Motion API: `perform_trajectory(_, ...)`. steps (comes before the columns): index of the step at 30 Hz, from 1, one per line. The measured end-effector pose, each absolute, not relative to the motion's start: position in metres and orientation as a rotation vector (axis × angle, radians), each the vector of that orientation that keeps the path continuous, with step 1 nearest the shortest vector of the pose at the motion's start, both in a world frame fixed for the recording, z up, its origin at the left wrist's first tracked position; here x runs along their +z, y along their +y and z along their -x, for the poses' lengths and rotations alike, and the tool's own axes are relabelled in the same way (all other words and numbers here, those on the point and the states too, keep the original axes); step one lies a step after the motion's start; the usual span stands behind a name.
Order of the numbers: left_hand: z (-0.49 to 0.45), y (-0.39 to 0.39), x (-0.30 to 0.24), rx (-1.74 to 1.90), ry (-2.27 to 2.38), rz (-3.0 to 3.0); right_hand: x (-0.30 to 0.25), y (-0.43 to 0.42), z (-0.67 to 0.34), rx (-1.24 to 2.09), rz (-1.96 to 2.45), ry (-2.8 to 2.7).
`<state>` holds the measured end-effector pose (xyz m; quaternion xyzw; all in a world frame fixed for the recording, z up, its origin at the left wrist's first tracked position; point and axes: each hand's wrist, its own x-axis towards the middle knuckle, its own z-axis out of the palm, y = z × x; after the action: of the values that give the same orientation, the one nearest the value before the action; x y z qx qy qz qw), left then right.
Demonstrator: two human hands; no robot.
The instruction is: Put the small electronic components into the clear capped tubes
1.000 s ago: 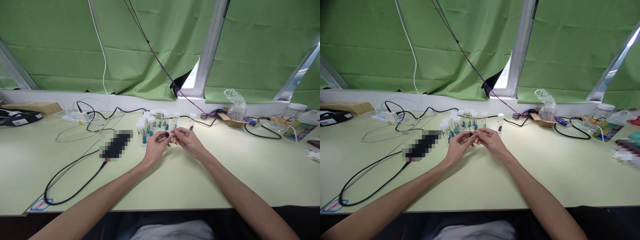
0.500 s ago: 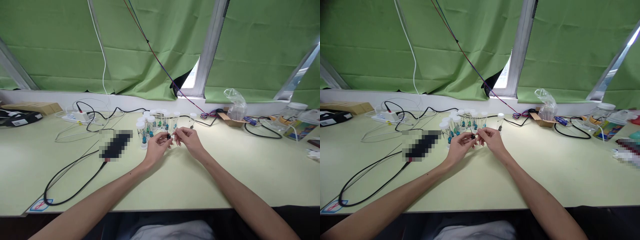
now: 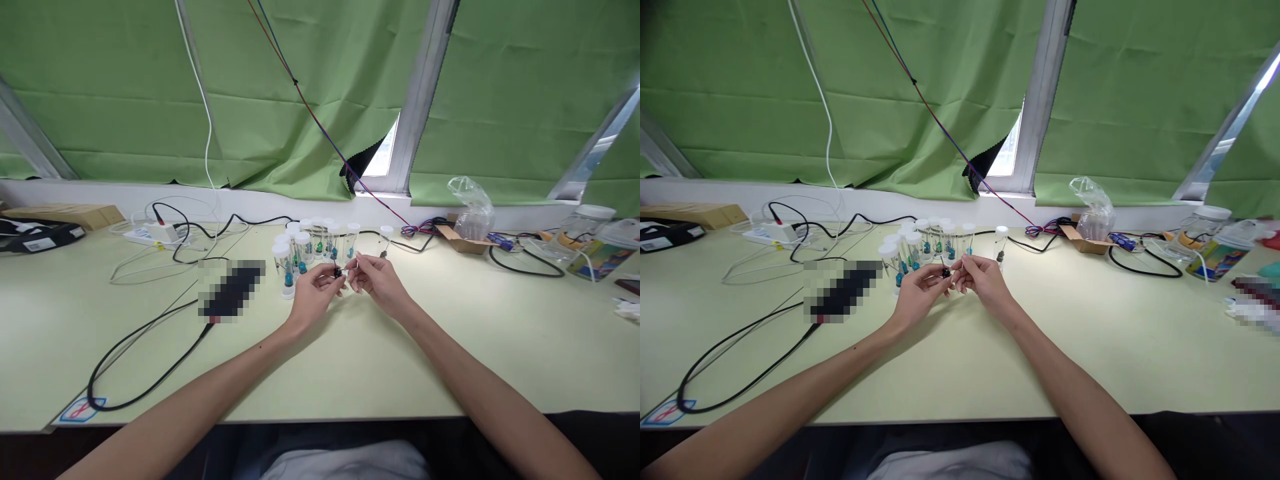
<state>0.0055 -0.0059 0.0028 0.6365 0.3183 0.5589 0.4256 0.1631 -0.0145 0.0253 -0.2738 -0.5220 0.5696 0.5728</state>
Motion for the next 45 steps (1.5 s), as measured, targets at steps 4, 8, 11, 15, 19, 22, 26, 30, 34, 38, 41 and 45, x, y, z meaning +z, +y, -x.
perform_trajectory(4, -0.007, -0.008, 0.007, 1.389, 0.812, -1.561, 0.028, -0.016, -0.164, 1.427, 0.621, -1.179)
perform_trajectory(8, -0.007, -0.011, 0.013, 1.378, 0.848, -1.524, 0.030, -0.017, -0.164, 1.485, 0.572, -1.162)
perform_trajectory(11, -0.008, -0.011, 0.014, 1.375, 0.864, -1.499, 0.029, -0.017, -0.165, 1.513, 0.529, -1.151)
perform_trajectory(15, -0.008, -0.010, 0.014, 1.380, 0.818, -1.472, 0.028, -0.017, -0.165, 1.533, 0.498, -1.150)
perform_trajectory(19, -0.007, -0.012, 0.015, 1.381, 0.818, -1.452, 0.029, -0.019, -0.164, 1.530, 0.499, -1.185)
perform_trajectory(22, -0.007, -0.013, 0.016, 1.376, 0.822, -1.432, 0.030, -0.020, -0.163, 1.518, 0.499, -1.217)
perform_trajectory(26, -0.008, -0.012, 0.015, 1.375, 0.823, -1.422, 0.031, -0.021, -0.161, 1.484, 0.528, -1.242)
perform_trajectory(30, -0.007, -0.011, 0.013, 1.378, 0.832, -1.429, 0.032, -0.023, -0.159, 1.432, 0.562, -1.271)
perform_trajectory(34, -0.006, -0.009, 0.011, 1.385, 0.847, -1.438, 0.031, -0.023, -0.159, 1.377, 0.588, -1.295)
perform_trajectory(38, -0.006, -0.010, 0.012, 1.382, 0.840, -1.454, 0.027, -0.021, -0.159, 1.295, 0.621, -1.339)
perform_trajectory(41, -0.006, -0.011, 0.013, 1.366, 0.840, -1.464, 0.025, -0.019, -0.159, 1.231, 0.646, -1.371)
perform_trajectory(45, -0.007, -0.012, 0.013, 1.356, 0.826, -1.489, 0.026, -0.019, -0.160, 1.151, 0.692, -1.393)
